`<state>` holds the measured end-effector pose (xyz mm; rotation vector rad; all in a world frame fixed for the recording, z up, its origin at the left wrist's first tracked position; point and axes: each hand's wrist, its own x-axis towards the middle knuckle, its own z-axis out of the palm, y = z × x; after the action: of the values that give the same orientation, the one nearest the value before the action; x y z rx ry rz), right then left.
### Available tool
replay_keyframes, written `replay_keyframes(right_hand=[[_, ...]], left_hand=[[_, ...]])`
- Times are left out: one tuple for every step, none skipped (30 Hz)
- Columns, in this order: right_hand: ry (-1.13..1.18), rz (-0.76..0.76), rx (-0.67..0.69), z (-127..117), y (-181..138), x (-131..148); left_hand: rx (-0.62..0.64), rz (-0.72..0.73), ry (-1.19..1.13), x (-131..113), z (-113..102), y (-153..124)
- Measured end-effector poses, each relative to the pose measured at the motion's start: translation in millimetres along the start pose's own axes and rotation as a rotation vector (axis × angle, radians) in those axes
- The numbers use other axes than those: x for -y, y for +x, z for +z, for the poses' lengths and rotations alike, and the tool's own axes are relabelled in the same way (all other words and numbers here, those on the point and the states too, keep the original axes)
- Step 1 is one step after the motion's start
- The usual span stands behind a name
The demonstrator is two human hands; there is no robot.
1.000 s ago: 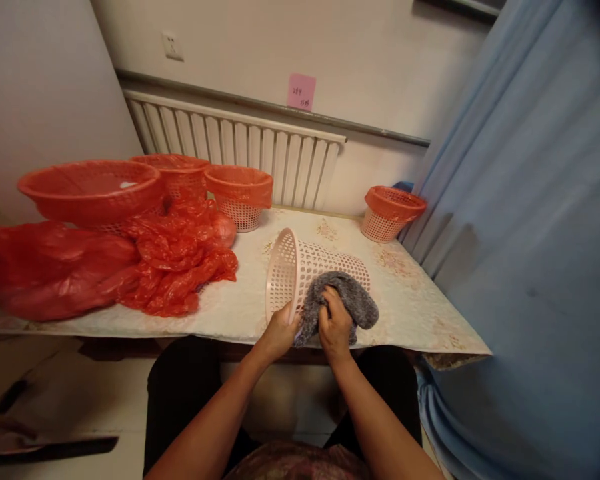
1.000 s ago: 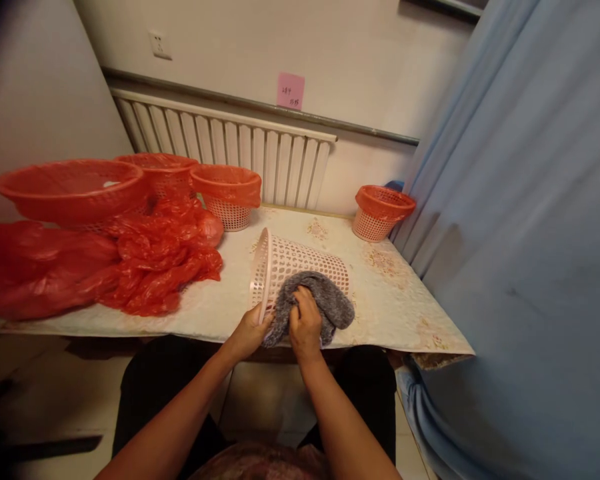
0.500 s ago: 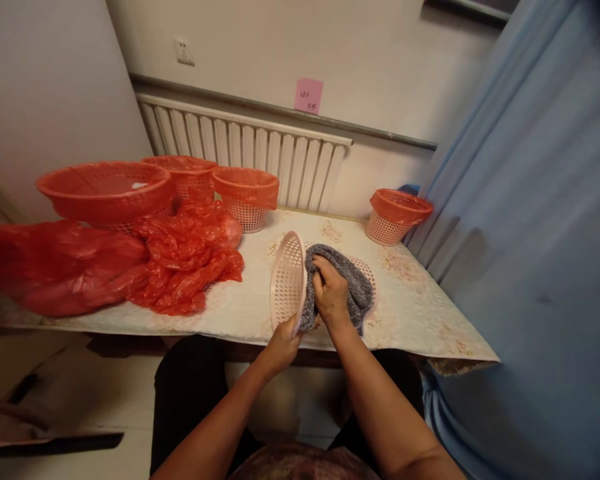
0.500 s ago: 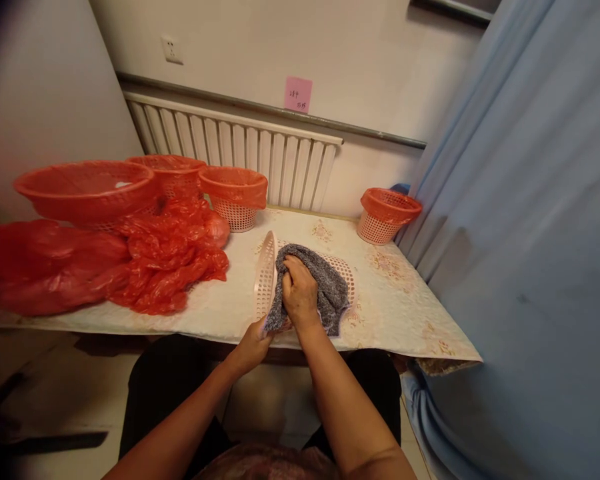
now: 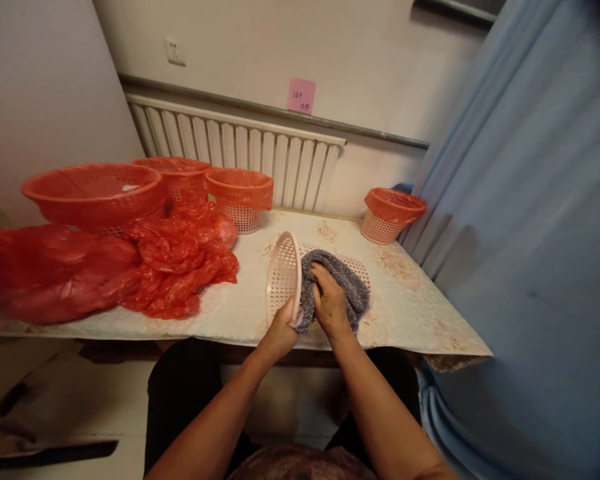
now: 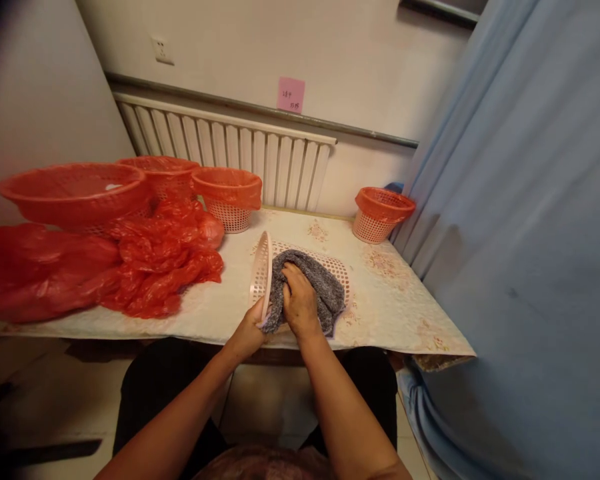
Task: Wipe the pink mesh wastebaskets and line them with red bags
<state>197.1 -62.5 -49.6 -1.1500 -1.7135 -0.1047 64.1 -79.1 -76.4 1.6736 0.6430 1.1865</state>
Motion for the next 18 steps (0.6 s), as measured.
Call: replay_keyframes(right_hand=[[-0.017,0.014,-0.011,-0.9,0.4,-8.5],[-0.041,0.037,-0.029,-2.8,0.3,-18.8],[-0.071,0.069,-0.055,-5.6,-0.5,-30.4],[-0.104,0.105,-0.084,-9.6,-2.0,-42.8],[-0.14,0.14,-0.111,-14.6,-4.3,-55.5],[-0.175,0.17,-0.135,-20.2,-7.5,-67.6],[-0.206,0.196,-0.159,-26.2,-11.3,-78.6],[-0.234,0.219,-0.182,-32.1,-15.7,-88.1],[-0.259,0.24,-0.205,-37.5,-20.4,-95.8],[-0.279,0.26,-0.23,-41.8,-25.4,-101.4],[-0.295,0.278,-0.256,-44.8,-30.4,-104.9],[-0.305,0.293,-0.283,-46.3,-35.3,-106.6],[-0.311,0.306,-0.31,-46.2,-40.0,-106.4],[-0.312,0.314,-0.332,-44.7,-44.4,-104.7],[-0.309,0.318,-0.349,-41.6,-48.3,-101.5],[-0.302,0.318,-0.357,-37.4,-51.8,-97.0],[-0.295,0.316,-0.36,-31.9,-54.7,-91.3],[-0.283,0.309,-0.359,-25.6,-57.1,-84.5]], left_hand=[[-0.018,-0.023,0.025,2.6,0.0,-1.9],[-0.036,-0.044,0.056,5.0,-0.2,-4.1],[-0.048,-0.062,0.089,7.3,-0.5,-6.2],[-0.052,-0.077,0.117,9.2,-0.7,-8.2],[-0.049,-0.09,0.137,10.9,-0.8,-9.7],[-0.043,-0.1,0.149,12.4,-0.9,-10.7],[-0.037,-0.107,0.157,13.6,-1.1,-11.0],[-0.036,-0.11,0.165,14.8,-1.5,-10.6],[-0.037,-0.111,0.173,15.9,-2.1,-9.7],[-0.04,-0.107,0.179,16.9,-3.2,-8.3],[-0.041,-0.104,0.182,17.9,-4.7,-6.6],[-0.042,-0.102,0.18,18.9,-6.7,-4.8],[-0.042,-0.103,0.174,20.0,-9.2,-2.9],[-0.039,-0.106,0.165,21.0,-12.0,-1.0],[-0.033,-0.111,0.155,22.1,-15.0,0.9],[-0.025,-0.115,0.145,23.2,-18.0,2.7],[-0.014,-0.115,0.137,24.3,-20.9,4.6],[-0.005,-0.113,0.131,25.5,-23.5,6.4]])
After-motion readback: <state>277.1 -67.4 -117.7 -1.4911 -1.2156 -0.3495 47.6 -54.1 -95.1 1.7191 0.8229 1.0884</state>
